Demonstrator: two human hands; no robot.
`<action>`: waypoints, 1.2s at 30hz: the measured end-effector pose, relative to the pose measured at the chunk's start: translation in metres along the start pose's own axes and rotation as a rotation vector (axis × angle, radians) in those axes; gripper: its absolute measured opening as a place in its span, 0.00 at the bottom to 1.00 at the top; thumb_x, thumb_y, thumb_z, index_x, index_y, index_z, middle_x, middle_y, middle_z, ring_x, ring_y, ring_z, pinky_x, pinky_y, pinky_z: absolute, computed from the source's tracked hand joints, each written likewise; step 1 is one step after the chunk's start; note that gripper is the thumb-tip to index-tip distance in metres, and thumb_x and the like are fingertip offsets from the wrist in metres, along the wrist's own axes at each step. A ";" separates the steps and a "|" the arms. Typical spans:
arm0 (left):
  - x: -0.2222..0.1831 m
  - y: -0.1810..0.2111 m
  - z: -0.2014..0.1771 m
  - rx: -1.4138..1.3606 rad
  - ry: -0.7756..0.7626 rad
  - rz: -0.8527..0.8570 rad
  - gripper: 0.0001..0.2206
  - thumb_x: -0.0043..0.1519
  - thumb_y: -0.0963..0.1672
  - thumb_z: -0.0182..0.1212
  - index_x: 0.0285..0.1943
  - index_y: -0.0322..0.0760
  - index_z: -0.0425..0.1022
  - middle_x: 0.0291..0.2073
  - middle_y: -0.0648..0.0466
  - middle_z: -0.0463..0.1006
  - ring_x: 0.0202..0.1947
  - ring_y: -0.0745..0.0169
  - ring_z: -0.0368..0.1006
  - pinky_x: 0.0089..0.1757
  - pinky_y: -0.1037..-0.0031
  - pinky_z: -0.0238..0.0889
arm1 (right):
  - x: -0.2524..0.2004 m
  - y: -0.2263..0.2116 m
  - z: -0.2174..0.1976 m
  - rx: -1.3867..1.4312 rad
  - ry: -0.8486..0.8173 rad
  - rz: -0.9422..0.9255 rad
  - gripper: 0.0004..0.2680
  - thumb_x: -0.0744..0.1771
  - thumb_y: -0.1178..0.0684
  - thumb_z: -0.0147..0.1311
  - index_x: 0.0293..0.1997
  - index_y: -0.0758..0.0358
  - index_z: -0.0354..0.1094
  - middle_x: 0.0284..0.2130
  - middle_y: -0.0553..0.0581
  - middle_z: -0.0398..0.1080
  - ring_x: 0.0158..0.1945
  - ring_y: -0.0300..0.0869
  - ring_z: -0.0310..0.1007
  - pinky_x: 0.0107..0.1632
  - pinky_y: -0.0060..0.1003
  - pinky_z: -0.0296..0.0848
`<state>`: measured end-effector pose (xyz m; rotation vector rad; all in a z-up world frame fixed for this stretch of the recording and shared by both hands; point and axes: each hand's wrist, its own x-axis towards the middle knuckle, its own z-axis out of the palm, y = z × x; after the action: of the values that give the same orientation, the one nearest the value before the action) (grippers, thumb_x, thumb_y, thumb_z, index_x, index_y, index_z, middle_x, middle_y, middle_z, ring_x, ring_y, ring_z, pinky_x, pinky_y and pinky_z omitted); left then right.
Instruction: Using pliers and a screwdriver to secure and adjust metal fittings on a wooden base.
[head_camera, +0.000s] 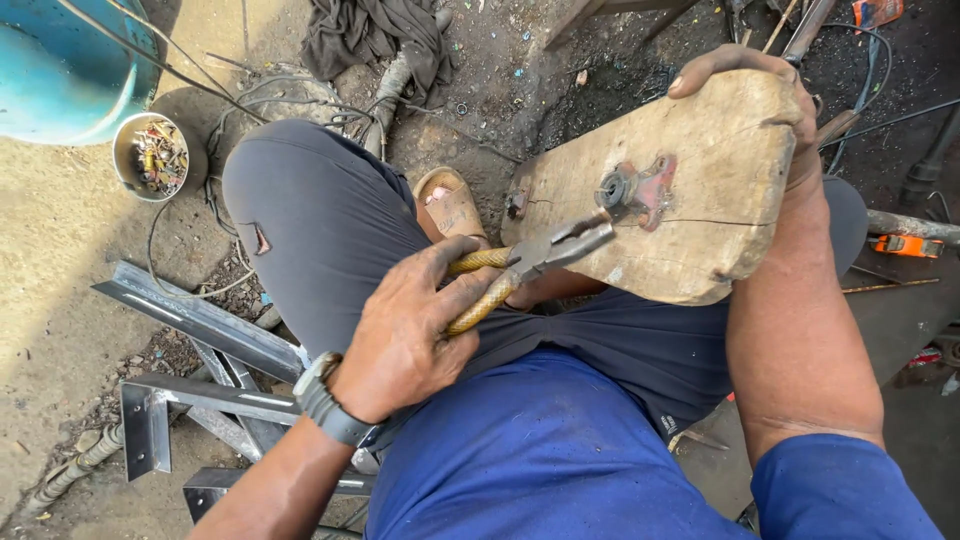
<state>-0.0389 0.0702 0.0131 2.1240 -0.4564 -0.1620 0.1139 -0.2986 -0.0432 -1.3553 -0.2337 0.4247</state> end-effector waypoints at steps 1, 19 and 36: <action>-0.001 -0.002 -0.003 0.096 -0.051 0.029 0.28 0.46 0.40 0.65 0.60 0.37 0.78 0.62 0.43 0.72 0.55 0.45 0.73 0.53 0.62 0.67 | 0.003 -0.002 0.003 -0.015 -0.034 -0.005 0.27 0.62 0.26 0.64 0.53 0.61 0.72 0.33 0.46 0.73 0.29 0.25 0.68 0.34 0.23 0.70; 0.003 -0.007 -0.058 0.225 -0.326 0.128 0.29 0.46 0.42 0.64 0.61 0.47 0.78 0.54 0.50 0.76 0.42 0.51 0.73 0.47 0.61 0.61 | -0.011 -0.008 0.044 -0.154 -0.119 0.044 0.29 0.65 0.19 0.60 0.50 0.60 0.73 0.28 0.46 0.71 0.23 0.24 0.63 0.26 0.20 0.62; -0.001 -0.001 -0.095 0.352 -0.533 0.101 0.15 0.52 0.42 0.61 0.48 0.41 0.76 0.44 0.48 0.77 0.33 0.44 0.77 0.40 0.55 0.69 | -0.018 -0.006 0.099 -0.120 -0.160 0.072 0.27 0.64 0.23 0.61 0.51 0.61 0.73 0.30 0.46 0.71 0.27 0.25 0.62 0.31 0.19 0.61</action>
<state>-0.0122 0.1447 0.0654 2.3836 -0.9598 -0.6388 0.0589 -0.2189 -0.0153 -1.4518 -0.3478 0.5878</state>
